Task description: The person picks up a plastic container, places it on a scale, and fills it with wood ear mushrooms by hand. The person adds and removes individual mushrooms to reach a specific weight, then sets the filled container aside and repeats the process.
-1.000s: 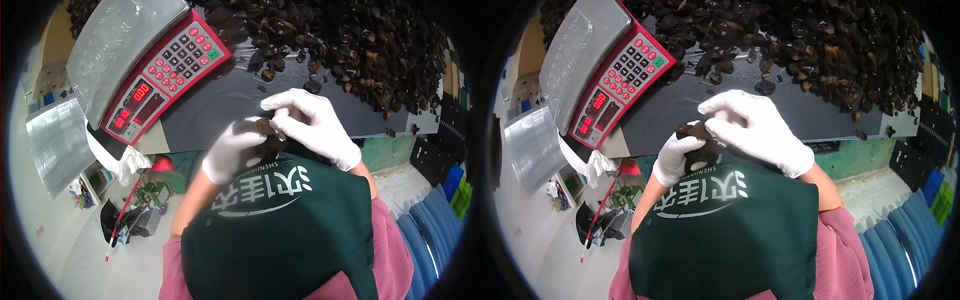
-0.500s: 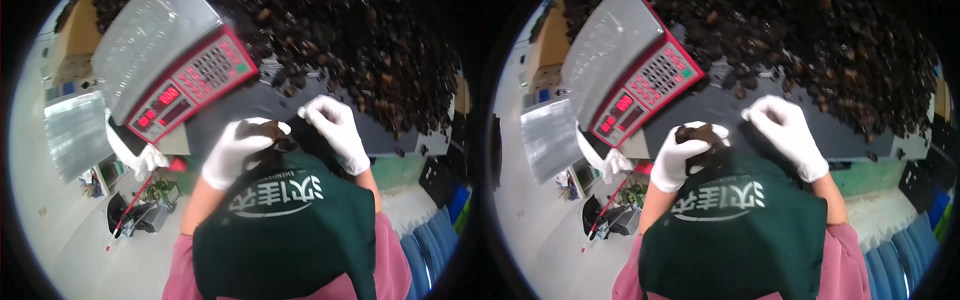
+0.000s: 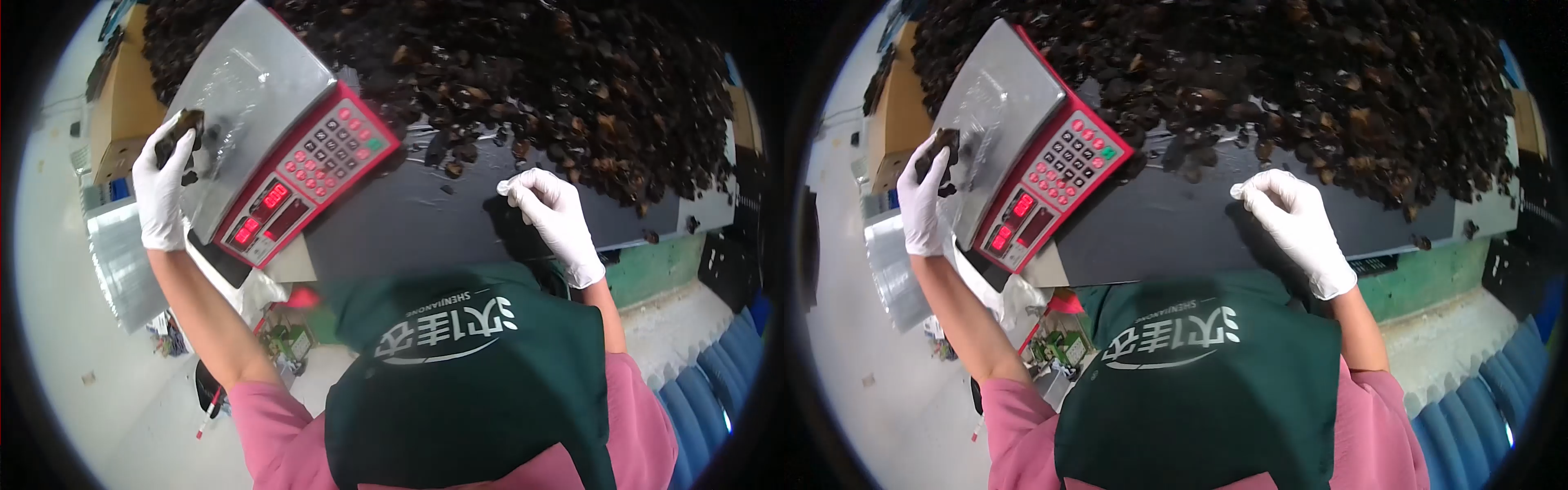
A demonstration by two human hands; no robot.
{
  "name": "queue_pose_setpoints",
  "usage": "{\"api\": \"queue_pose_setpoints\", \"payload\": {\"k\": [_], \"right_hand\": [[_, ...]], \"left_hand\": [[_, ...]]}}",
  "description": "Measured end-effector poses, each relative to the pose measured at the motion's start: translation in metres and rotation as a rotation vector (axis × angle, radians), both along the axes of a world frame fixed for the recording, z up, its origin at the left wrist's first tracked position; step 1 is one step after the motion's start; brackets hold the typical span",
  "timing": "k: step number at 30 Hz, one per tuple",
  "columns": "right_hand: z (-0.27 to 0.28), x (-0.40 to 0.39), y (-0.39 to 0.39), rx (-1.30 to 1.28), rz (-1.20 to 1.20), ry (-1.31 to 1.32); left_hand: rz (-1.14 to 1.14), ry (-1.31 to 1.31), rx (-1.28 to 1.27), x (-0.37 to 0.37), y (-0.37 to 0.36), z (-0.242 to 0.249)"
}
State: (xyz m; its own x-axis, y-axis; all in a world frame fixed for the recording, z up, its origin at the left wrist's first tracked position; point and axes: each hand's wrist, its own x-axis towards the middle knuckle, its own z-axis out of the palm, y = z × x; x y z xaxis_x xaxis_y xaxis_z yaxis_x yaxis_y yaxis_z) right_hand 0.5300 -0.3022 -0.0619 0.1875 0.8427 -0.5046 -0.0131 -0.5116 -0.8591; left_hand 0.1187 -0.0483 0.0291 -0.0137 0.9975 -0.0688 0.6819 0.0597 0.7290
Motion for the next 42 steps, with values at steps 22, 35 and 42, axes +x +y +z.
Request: {"api": "queue_pose_setpoints", "payload": {"k": [22, 35, 42], "right_hand": [[-0.038, -0.050, 0.163, 0.851, 0.865, -1.127], [-0.017, 0.023, 0.011, 0.588, 0.506, -1.279], [-0.035, 0.022, 0.000, 0.684, 0.223, -1.271]], "left_hand": [[-0.225, 0.199, 0.681, 0.057, -0.129, -0.019], [-0.376, -0.021, 0.298, 0.127, -0.215, -0.117], [-0.373, -0.053, 0.294, 0.133, -0.219, -0.129]]}}
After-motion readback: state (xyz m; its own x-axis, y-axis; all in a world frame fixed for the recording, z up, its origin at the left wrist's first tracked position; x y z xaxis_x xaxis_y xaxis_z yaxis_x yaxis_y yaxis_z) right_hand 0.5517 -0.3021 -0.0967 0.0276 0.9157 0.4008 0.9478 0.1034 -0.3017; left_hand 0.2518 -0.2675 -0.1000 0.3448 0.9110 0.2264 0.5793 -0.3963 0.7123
